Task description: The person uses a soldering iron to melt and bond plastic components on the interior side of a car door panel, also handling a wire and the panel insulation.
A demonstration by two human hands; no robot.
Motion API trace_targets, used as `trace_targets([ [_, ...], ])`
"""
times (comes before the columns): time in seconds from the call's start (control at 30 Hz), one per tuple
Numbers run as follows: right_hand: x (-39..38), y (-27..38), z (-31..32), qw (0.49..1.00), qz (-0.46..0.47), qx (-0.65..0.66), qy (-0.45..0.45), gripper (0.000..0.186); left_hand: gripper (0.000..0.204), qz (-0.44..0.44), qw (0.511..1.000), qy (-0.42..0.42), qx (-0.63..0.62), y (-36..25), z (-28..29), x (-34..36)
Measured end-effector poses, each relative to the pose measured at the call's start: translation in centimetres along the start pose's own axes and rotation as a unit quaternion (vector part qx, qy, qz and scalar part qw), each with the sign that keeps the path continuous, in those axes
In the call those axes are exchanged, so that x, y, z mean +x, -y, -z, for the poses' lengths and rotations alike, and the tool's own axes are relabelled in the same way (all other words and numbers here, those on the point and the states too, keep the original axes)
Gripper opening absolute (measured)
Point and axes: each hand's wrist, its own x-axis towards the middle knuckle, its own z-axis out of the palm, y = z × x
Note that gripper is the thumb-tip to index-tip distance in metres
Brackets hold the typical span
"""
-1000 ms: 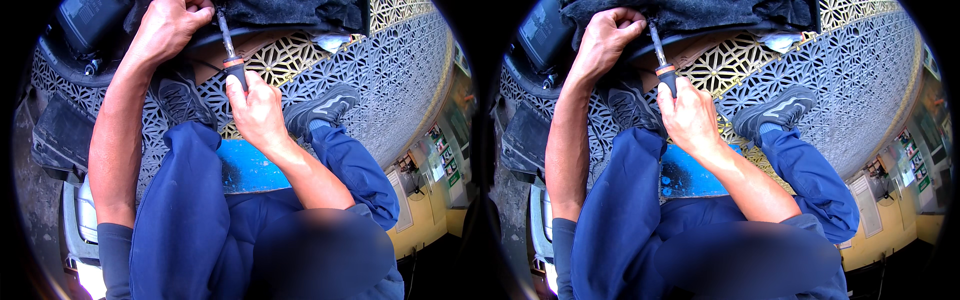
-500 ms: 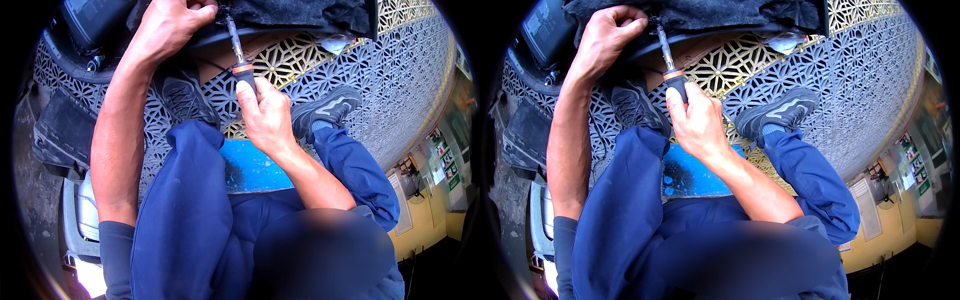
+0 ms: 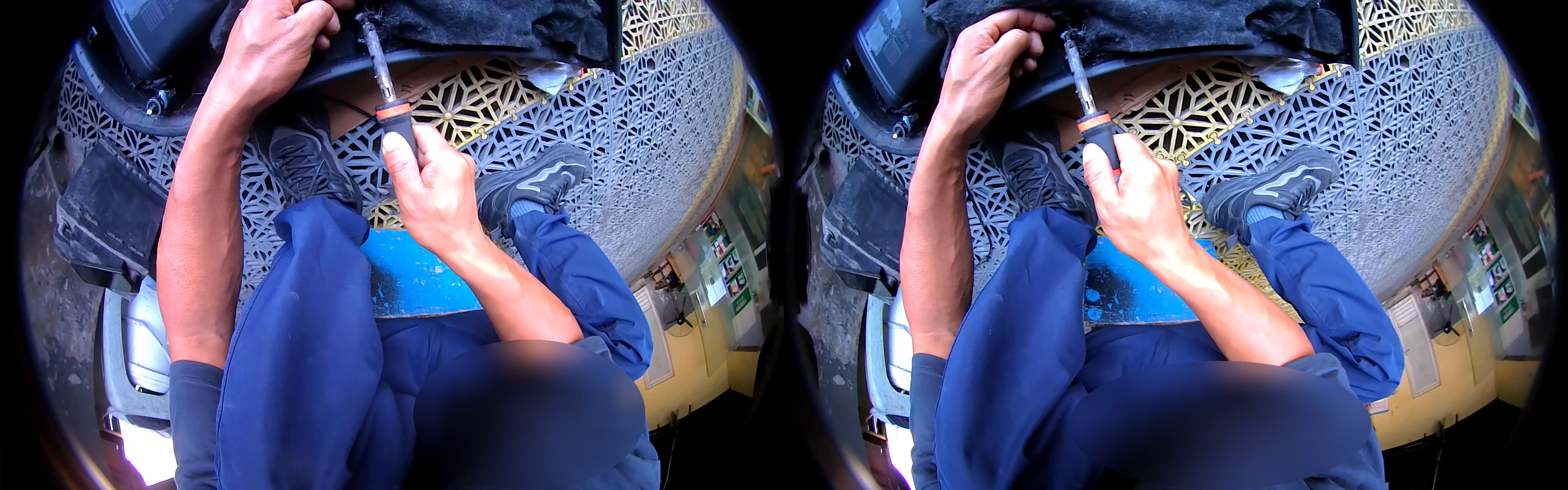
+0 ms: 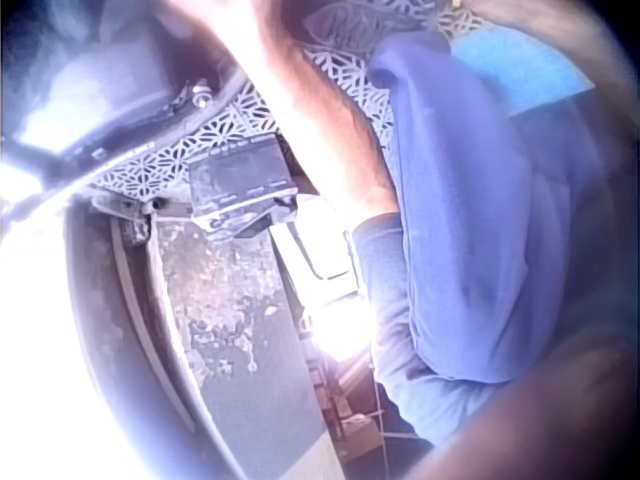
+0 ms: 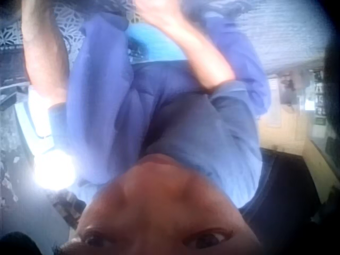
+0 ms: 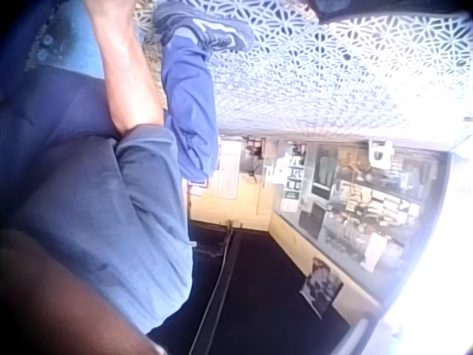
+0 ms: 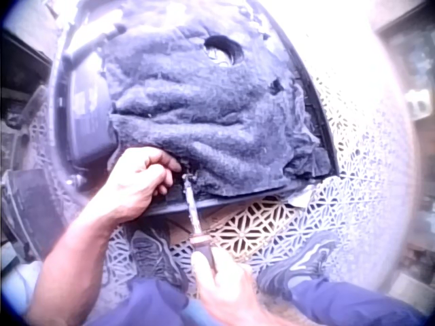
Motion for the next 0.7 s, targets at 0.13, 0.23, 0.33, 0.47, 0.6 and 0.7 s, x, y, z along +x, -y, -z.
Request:
trace_targets([
  [0.13,0.2,0.1,-0.1,1.0,0.007,0.008,-0.003,0.027,0.028,-0.03,1.0,-0.004,0.005,0.0,-0.2,-0.4],
  [0.23,0.3,-0.1,-0.1,1.0,0.005,0.002,-0.001,0.028,0.029,-0.03,0.999,-0.002,0.014,0.2,-0.1,-0.2],
  [0.33,0.4,-0.4,-0.1,1.0,0.005,-0.006,-0.002,0.028,0.028,-0.003,0.999,-0.006,0.035,-0.3,-0.3,-0.1],
  [0.47,0.3,-0.3,-0.1,1.0,-0.001,-0.003,0.0,0.027,0.026,-0.014,0.998,0.016,0.06,-0.1,0.0,-0.4],
  [0.6,0.1,-0.5,0.0,1.0,-0.004,-0.007,0.002,0.026,0.027,-0.026,0.995,0.024,0.088,0.0,-0.1,-0.2],
  [0.7,0.0,-0.6,-0.2,1.0,-0.001,0.0,-0.001,0.025,0.028,-0.127,0.984,0.044,0.12,3.4,0.7,0.4],
])
